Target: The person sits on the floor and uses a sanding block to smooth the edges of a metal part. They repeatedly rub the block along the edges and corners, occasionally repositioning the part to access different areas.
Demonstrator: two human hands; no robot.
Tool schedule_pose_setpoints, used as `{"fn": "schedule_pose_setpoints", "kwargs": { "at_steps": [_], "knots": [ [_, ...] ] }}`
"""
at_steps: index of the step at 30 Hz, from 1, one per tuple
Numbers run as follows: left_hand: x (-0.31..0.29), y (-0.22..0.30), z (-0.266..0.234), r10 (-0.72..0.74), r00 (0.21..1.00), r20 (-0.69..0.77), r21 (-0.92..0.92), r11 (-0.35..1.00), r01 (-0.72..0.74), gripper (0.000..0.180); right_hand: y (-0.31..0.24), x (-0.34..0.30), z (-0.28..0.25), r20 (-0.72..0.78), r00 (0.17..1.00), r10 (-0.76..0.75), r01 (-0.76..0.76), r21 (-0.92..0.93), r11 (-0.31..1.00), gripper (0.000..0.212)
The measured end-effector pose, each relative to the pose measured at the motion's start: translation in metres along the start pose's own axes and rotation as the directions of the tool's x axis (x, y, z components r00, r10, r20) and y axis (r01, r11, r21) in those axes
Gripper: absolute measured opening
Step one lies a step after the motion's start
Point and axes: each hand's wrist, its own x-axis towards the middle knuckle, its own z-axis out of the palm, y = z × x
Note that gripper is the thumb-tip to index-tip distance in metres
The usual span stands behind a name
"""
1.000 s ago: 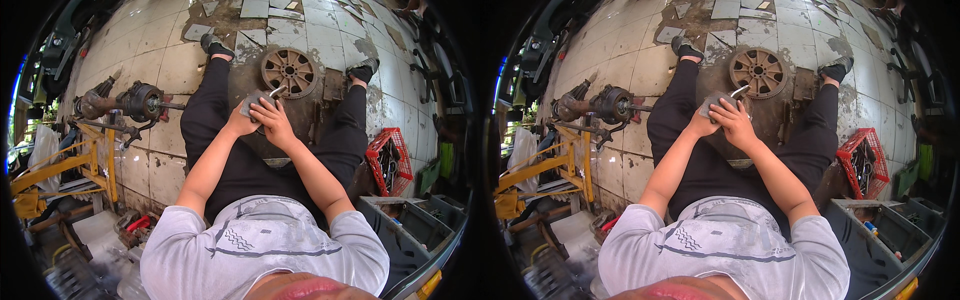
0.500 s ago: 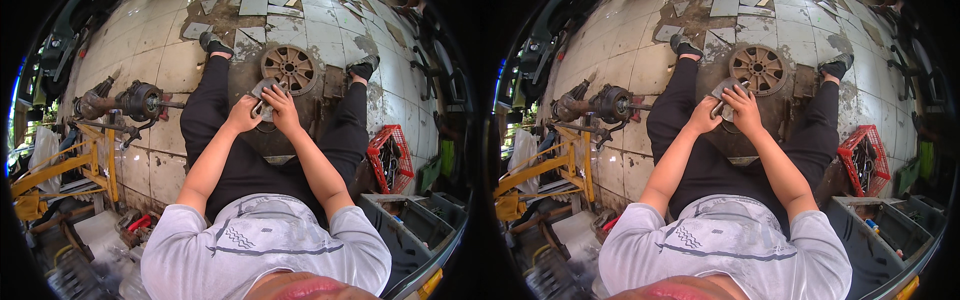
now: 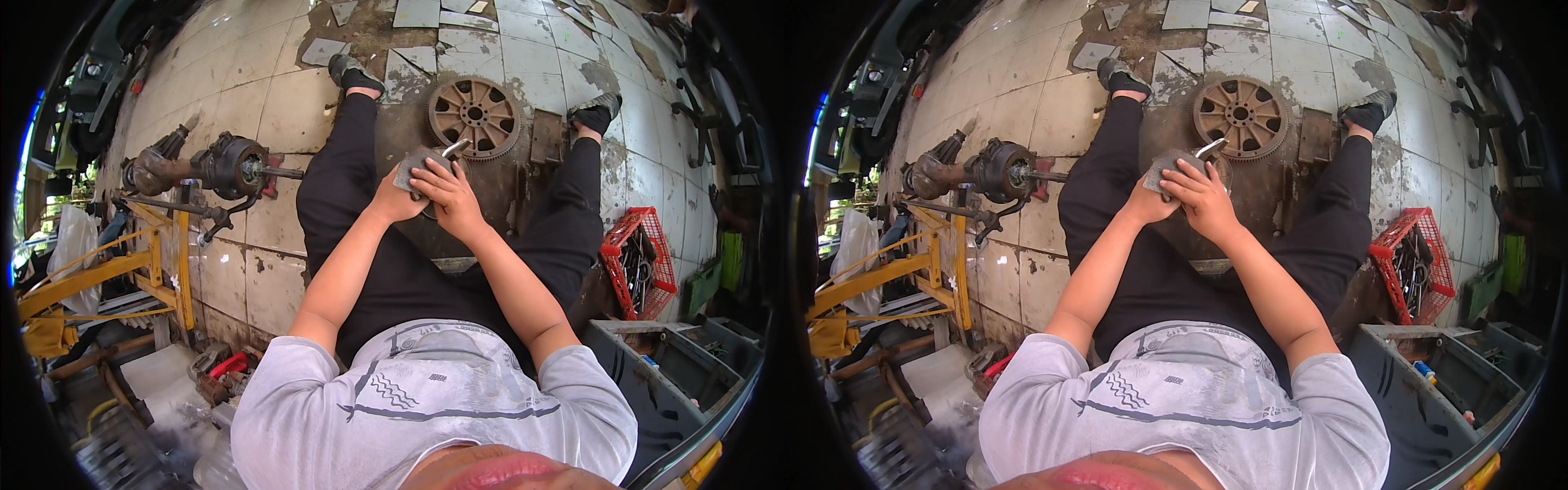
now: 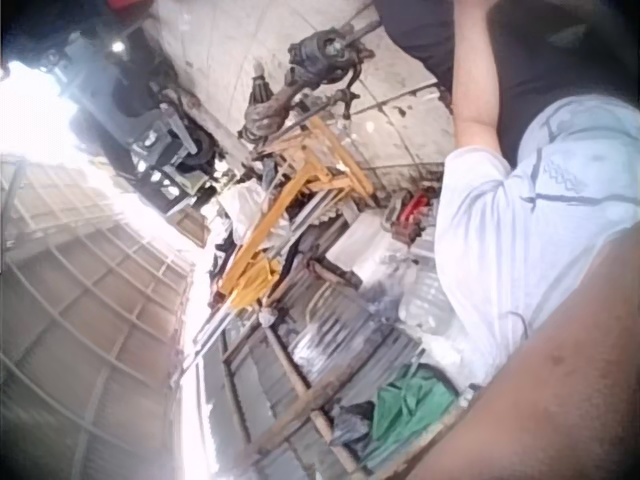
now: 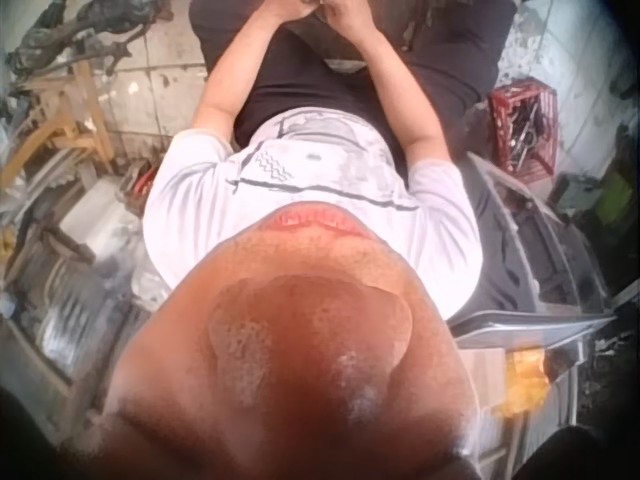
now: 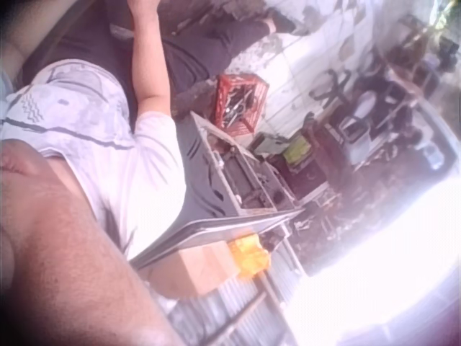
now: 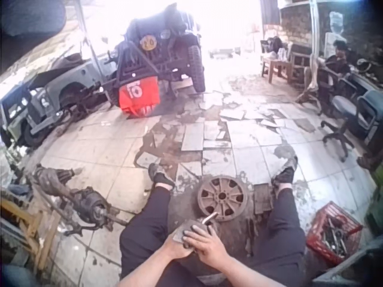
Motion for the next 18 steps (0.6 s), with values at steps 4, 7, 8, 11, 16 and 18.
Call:
{"fn": "schedule_pose_setpoints", "kwargs": {
  "at_steps": [4,7,8,11,16,18],
  "knots": [
    [0.009,-0.012,-0.005,-0.011,0.995,0.103,-0.058,0.998,0.017,0.058,0.026,0.012,0.002,-0.112,0.988,0.104,-0.11,-0.051,0.993,0.062],
    [0.005,-0.003,-0.002,-0.071,0.997,0.022,-0.103,0.992,0.073,0.052,0.018,0.002,0.002,-0.078,0.997,0.02,-0.022,-0.028,0.999,0.062],
    [0.002,0.001,-0.001,-0.085,0.996,-0.038,-0.13,0.988,0.079,0.051,0.01,0.003,0.0,-0.059,0.998,0.012,-0.013,-0.027,1.0,0.063],
    [0.002,0.003,-0.005,-0.099,0.995,-0.002,-0.196,0.976,0.097,0.049,0.004,0.006,-0.005,-0.004,1.0,-0.009,0.009,-0.035,0.999,0.064],
    [0.007,-0.013,-0.004,-0.042,0.994,0.1,-0.071,0.996,0.05,0.052,0.018,0.008,0.003,-0.092,0.991,0.094,-0.097,-0.028,0.995,0.07],
    [0.004,-0.005,-0.001,-0.064,0.998,-0.018,-0.15,0.987,0.061,0.058,0.01,0.007,0.001,-0.057,0.997,0.053,-0.054,-0.02,0.998,0.074]
  ]
}}
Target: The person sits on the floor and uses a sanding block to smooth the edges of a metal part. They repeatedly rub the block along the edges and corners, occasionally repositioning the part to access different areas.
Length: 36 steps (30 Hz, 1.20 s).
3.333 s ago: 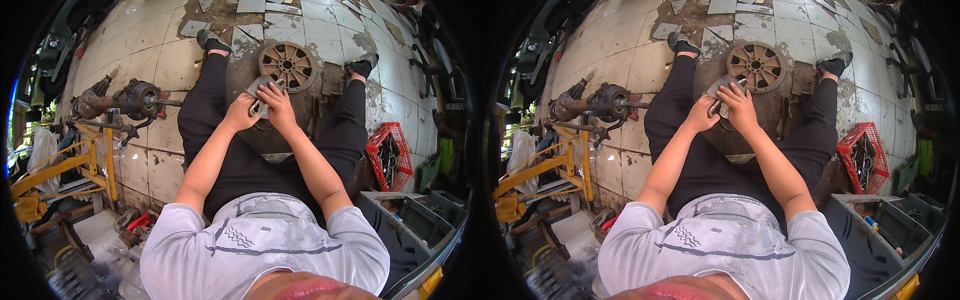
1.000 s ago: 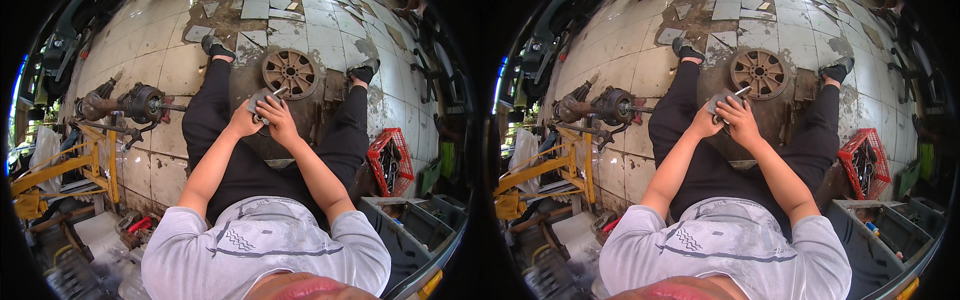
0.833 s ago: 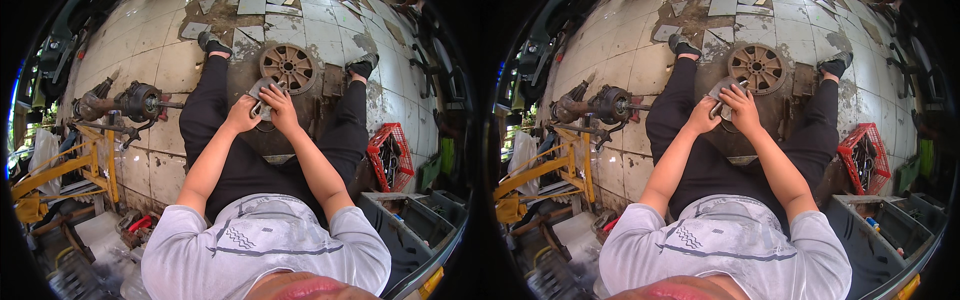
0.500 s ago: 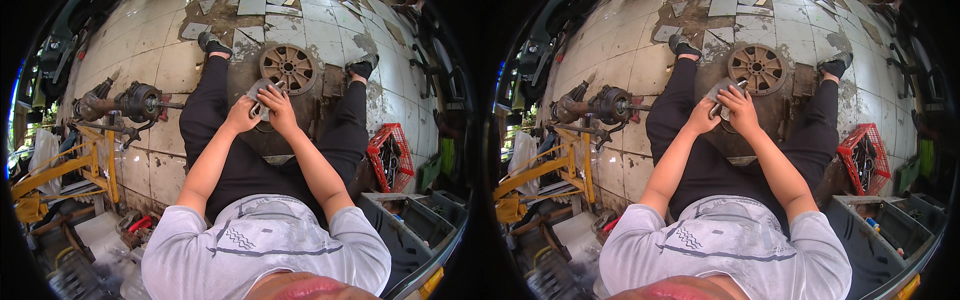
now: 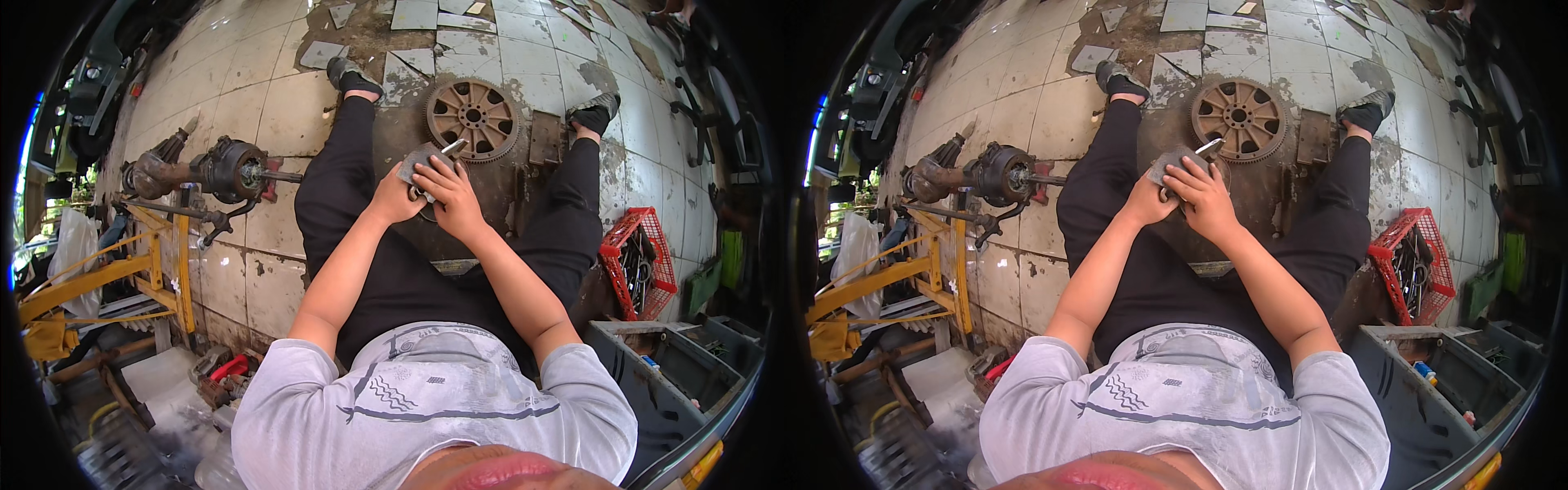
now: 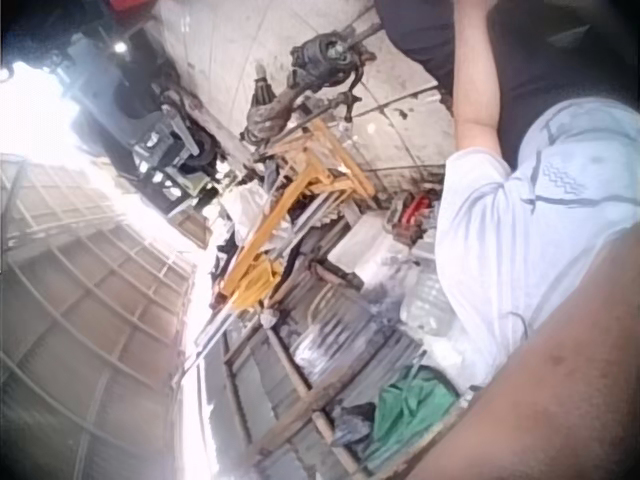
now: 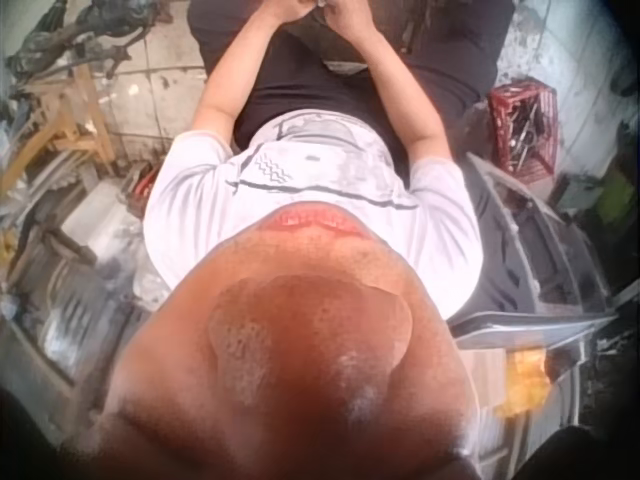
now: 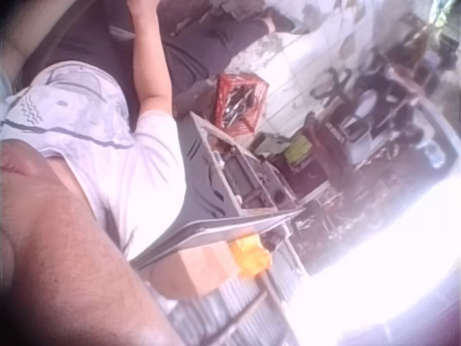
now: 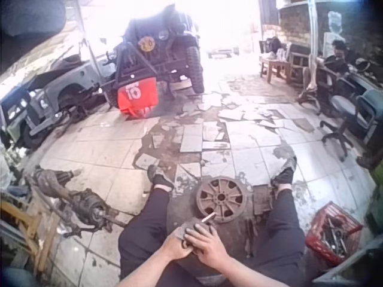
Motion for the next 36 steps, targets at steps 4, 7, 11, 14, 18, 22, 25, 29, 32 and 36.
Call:
{"fn": "schedule_pose_setpoints", "kwargs": {
  "at_steps": [4,7,11,14,18,22,25,29,32,36],
  "knots": [
    [0.001,0.002,-0.002,-0.048,0.998,0.047,-0.023,0.999,0.049,0.059,0.006,0.009,0.0,-0.013,1.0,-0.002,0.001,-0.08,0.997,0.062],
    [0.006,0.001,-0.006,-0.009,0.993,0.119,0.091,0.996,-0.002,0.057,0.011,0.007,0.003,-0.048,0.999,0.0,-0.003,-0.07,0.998,0.061],
    [-0.003,0.006,0.002,0.041,0.999,0.008,0.077,0.996,-0.041,0.054,-0.007,-0.002,0.002,0.012,0.996,-0.085,0.086,-0.033,0.996,0.06],
    [0.005,0.01,-0.008,-0.113,0.987,0.114,-0.035,0.992,0.117,0.059,0.004,0.005,0.001,-0.014,0.999,-0.042,0.042,-0.033,0.999,0.062],
    [0.002,0.006,-0.003,-0.053,0.997,0.054,0.017,0.998,0.052,0.059,0.005,0.002,0.001,0.008,1.0,0.023,-0.022,-0.064,0.998,0.063],
    [-0.002,0.0,0.001,0.032,0.999,0.006,0.041,0.999,-0.032,0.059,0.0,-0.003,0.004,0.008,1.0,-0.004,0.004,-0.02,1.0,0.065],
    [0.004,-0.003,-0.004,-0.086,0.983,0.165,0.045,0.996,0.079,0.062,0.015,0.006,0.004,-0.048,0.997,0.066,-0.069,-0.048,0.996,0.064],
    [0.0,0.009,0.0,-0.018,1.0,-0.013,-0.062,0.998,0.018,0.057,-0.004,-0.007,0.0,0.008,1.0,-0.011,0.011,-0.041,0.999,0.063],
    [-0.001,0.008,-0.001,-0.068,0.998,-0.007,-0.055,0.996,0.068,0.052,0.004,0.0,0.002,0.012,0.998,-0.054,0.054,-0.003,0.999,0.063],
    [0.008,0.0,-0.008,-0.049,0.991,0.124,0.035,0.998,0.045,0.049,0.012,0.008,0.003,-0.044,0.997,0.066,-0.068,-0.036,0.997,0.063]
  ]
}}
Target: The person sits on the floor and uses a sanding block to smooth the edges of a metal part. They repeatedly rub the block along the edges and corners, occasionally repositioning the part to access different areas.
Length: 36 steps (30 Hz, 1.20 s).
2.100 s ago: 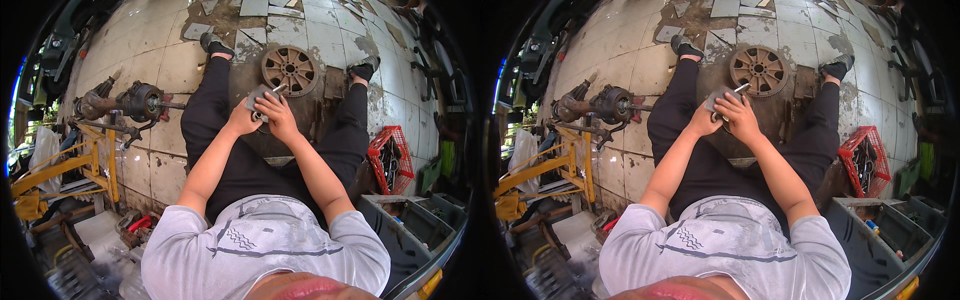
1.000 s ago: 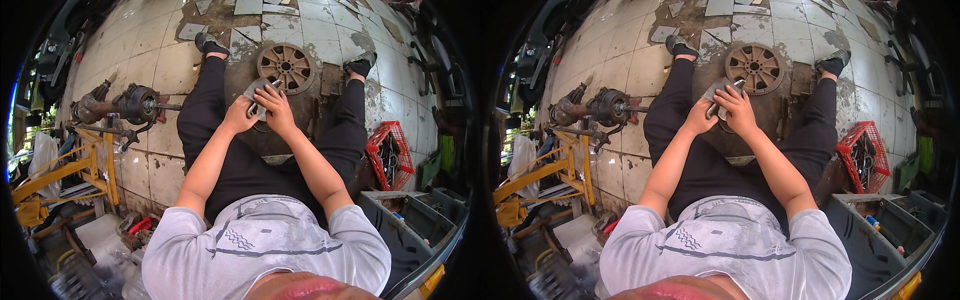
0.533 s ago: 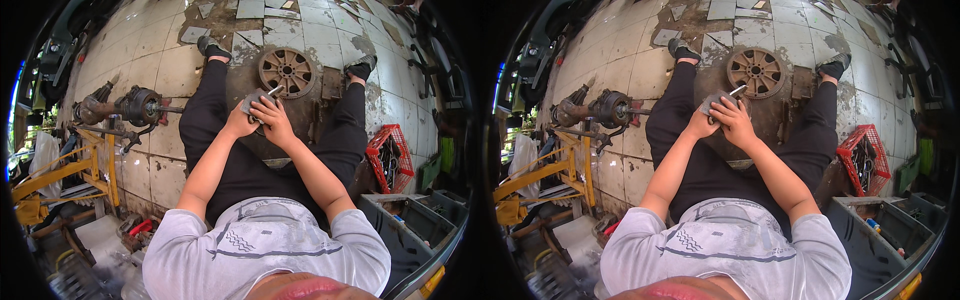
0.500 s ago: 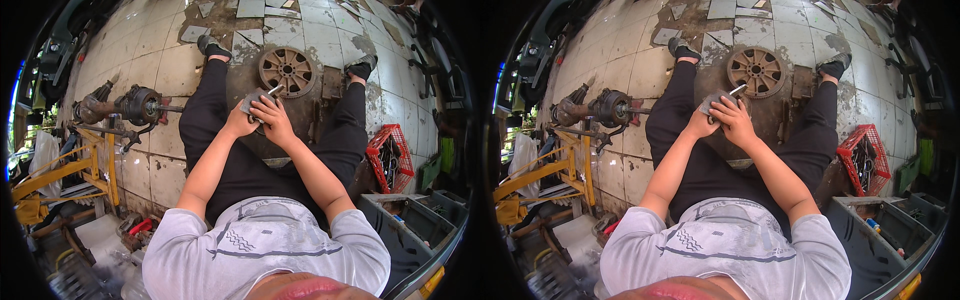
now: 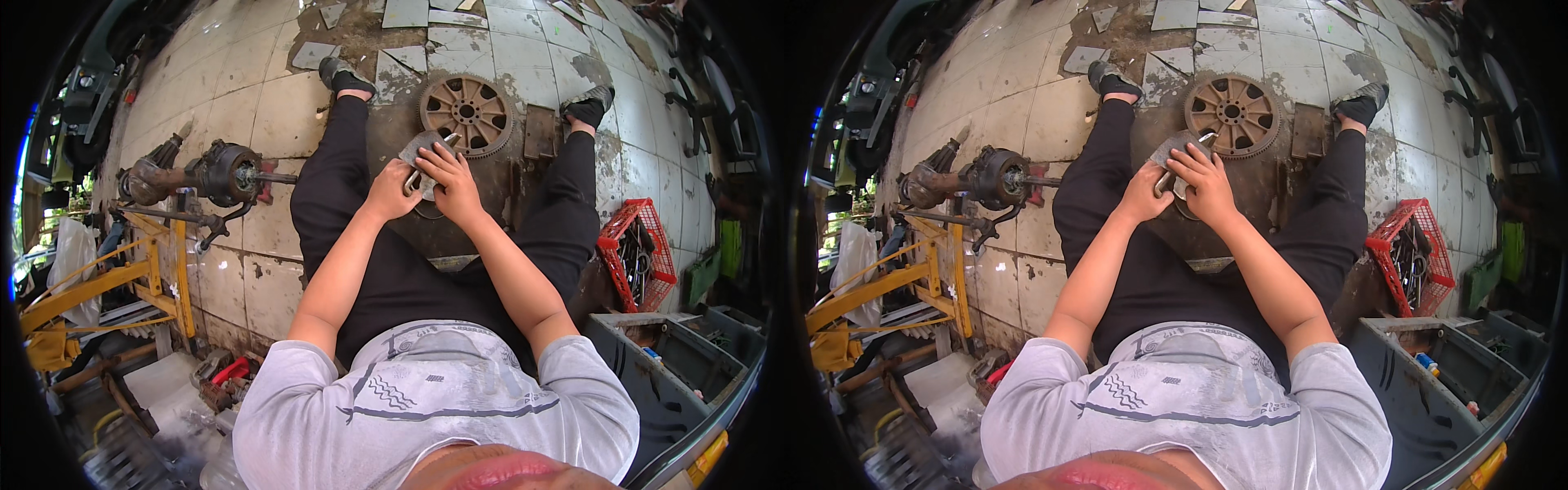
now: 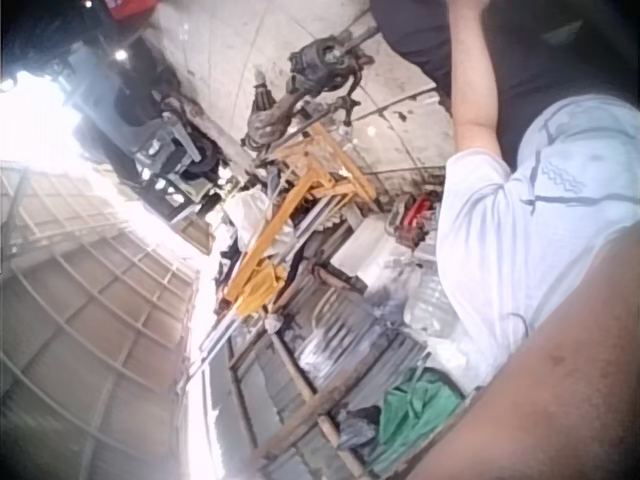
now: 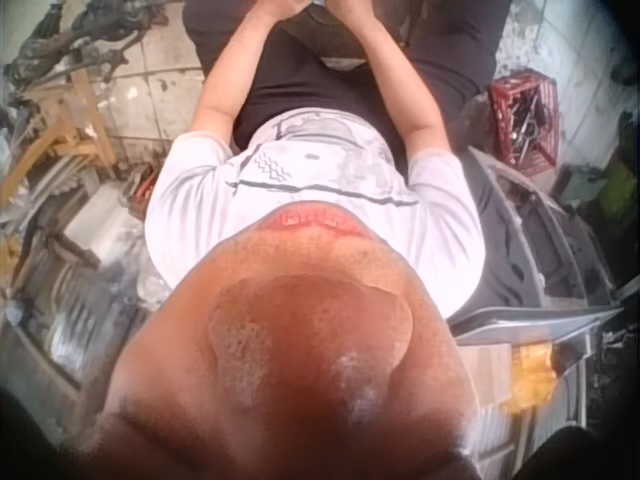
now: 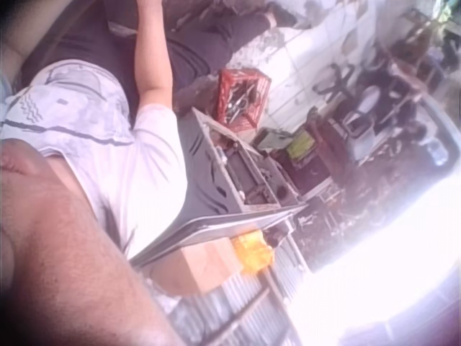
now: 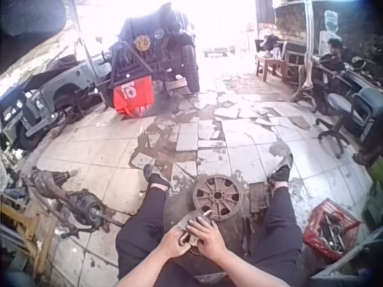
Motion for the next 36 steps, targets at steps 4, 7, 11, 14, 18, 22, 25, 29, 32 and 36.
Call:
{"fn": "schedule_pose_setpoints", "kwargs": {
  "at_steps": [4,7,11,14,18,22,25,29,32,36],
  "knots": [
    [-0.008,0.005,0.01,0.048,0.986,-0.16,-0.056,0.997,-0.057,0.061,-0.014,-0.015,0.0,0.059,0.994,-0.092,0.09,0.026,0.996,0.064],
    [-0.007,0.001,0.007,0.032,0.997,-0.074,-0.021,0.999,-0.033,0.067,-0.004,-0.007,0.0,0.04,0.997,-0.058,0.057,0.019,0.998,0.062],
    [-0.003,0.001,0.007,0.014,0.997,-0.07,-0.059,0.998,-0.018,0.066,-0.005,-0.008,0.001,0.005,0.999,-0.046,0.045,0.037,0.998,0.062],
    [-0.007,0.007,0.008,-0.026,0.995,-0.094,-0.08,0.997,0.019,0.062,-0.014,-0.014,-0.002,0.048,0.995,-0.083,0.081,0.039,0.996,0.07],
    [-0.003,0.003,0.001,-0.029,0.999,0.038,-0.005,1.0,0.03,0.061,-0.005,-0.005,-0.004,0.048,0.998,-0.042,0.042,0.014,0.999,0.072],
    [-0.003,0.011,0.005,0.044,0.995,-0.095,0.012,0.999,-0.043,0.058,-0.011,-0.01,-0.004,0.048,0.998,-0.038,0.039,-0.004,0.999,0.069],
    [-0.008,0.014,0.007,-0.016,0.995,-0.101,-0.019,1.0,0.015,0.06,-0.011,-0.018,0.0,0.044,0.995,-0.091,0.089,0.057,0.994,0.065],
    [-0.005,0.004,0.007,-0.015,1.0,0.013,0.078,0.997,0.014,0.067,-0.005,-0.006,0.001,0.023,1.0,0.013,-0.012,-0.033,0.999,0.063],
    [-0.006,0.011,0.007,0.006,0.998,-0.067,-0.021,1.0,-0.007,0.066,-0.027,-0.021,-0.003,0.062,0.997,-0.054,0.054,-0.003,0.999,0.061],
    [-0.007,0.011,0.004,-0.015,1.0,-0.007,0.027,1.0,0.015,0.064,-0.009,-0.008,0.0,0.029,0.998,-0.049,0.05,-0.041,0.998,0.066]
  ]
}}
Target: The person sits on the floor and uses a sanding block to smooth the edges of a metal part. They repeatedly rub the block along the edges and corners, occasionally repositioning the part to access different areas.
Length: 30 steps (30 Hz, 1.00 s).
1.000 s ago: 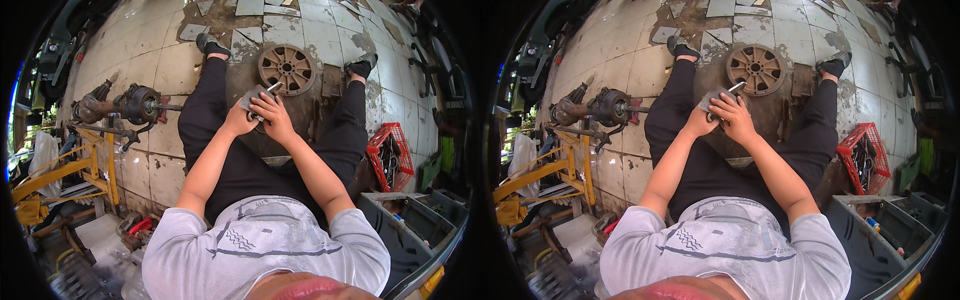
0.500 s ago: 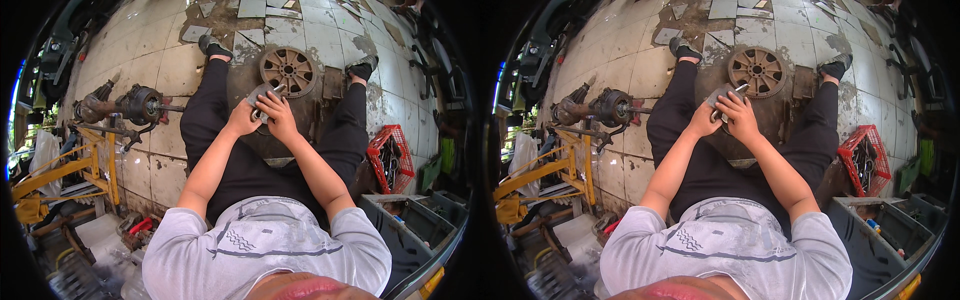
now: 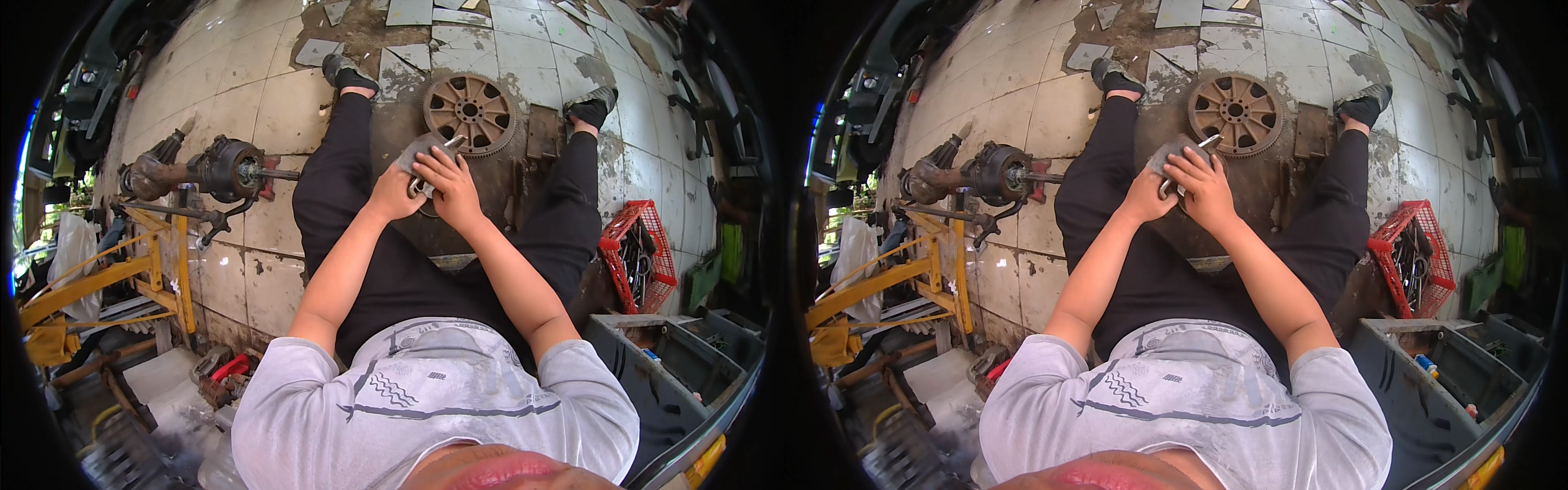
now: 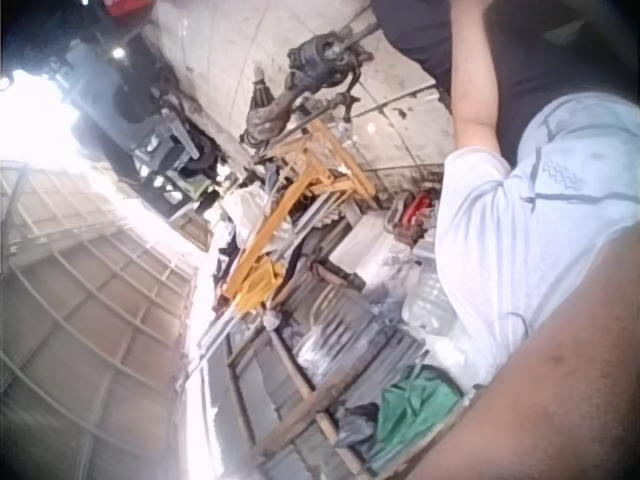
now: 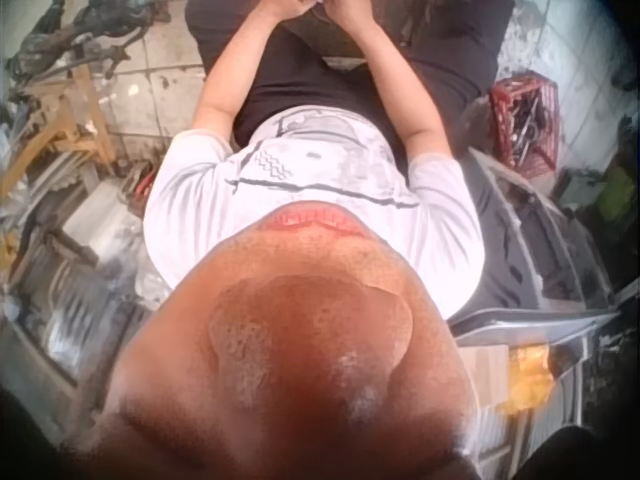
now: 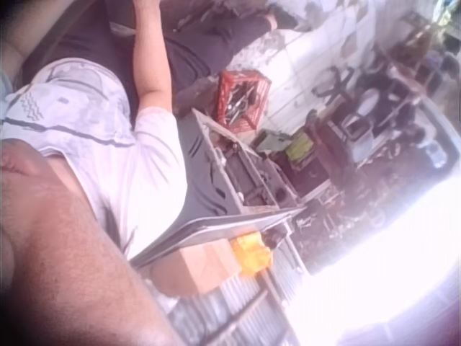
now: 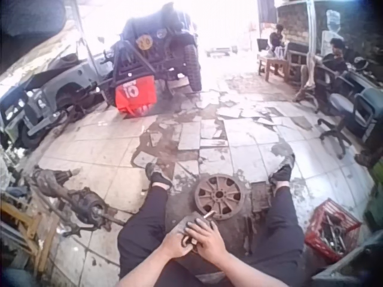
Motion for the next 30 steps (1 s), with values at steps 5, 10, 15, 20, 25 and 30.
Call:
{"fn": "schedule_pose_setpoints", "kwargs": {
  "at_steps": [5,10,15,20,25,30],
  "knots": [
    [-0.001,-0.001,0.005,0.038,0.997,-0.067,0.004,0.999,-0.038,0.058,-0.018,-0.012,-0.001,0.034,0.998,-0.058,0.057,0.028,0.998,0.067],
    [0.004,-0.003,-0.002,0.043,0.999,0.026,0.071,0.996,-0.045,0.058,0.006,0.003,0.002,-0.024,0.999,0.047,-0.048,-0.028,0.998,0.065],
    [-0.004,0.001,0.007,0.134,0.986,-0.103,0.132,0.984,-0.12,0.058,-0.022,-0.014,-0.005,0.048,0.996,-0.076,0.075,0.014,0.997,0.062],
    [0.003,0.004,-0.003,0.034,0.999,0.016,0.022,0.999,-0.034,0.059,0.002,0.002,-0.003,0.013,1.0,0.01,-0.01,-0.033,0.999,0.062],
    [-0.002,0.001,0.003,0.052,0.996,-0.078,0.058,0.997,-0.048,0.057,-0.019,-0.008,-0.005,0.052,0.997,-0.053,0.052,0.015,0.999,0.061],
    [0.005,-0.01,-0.002,0.065,0.998,-0.001,0.022,0.998,-0.065,0.058,0.004,0.006,-0.001,-0.006,0.998,0.061,-0.06,0.034,0.998,0.063]
  ]
}}
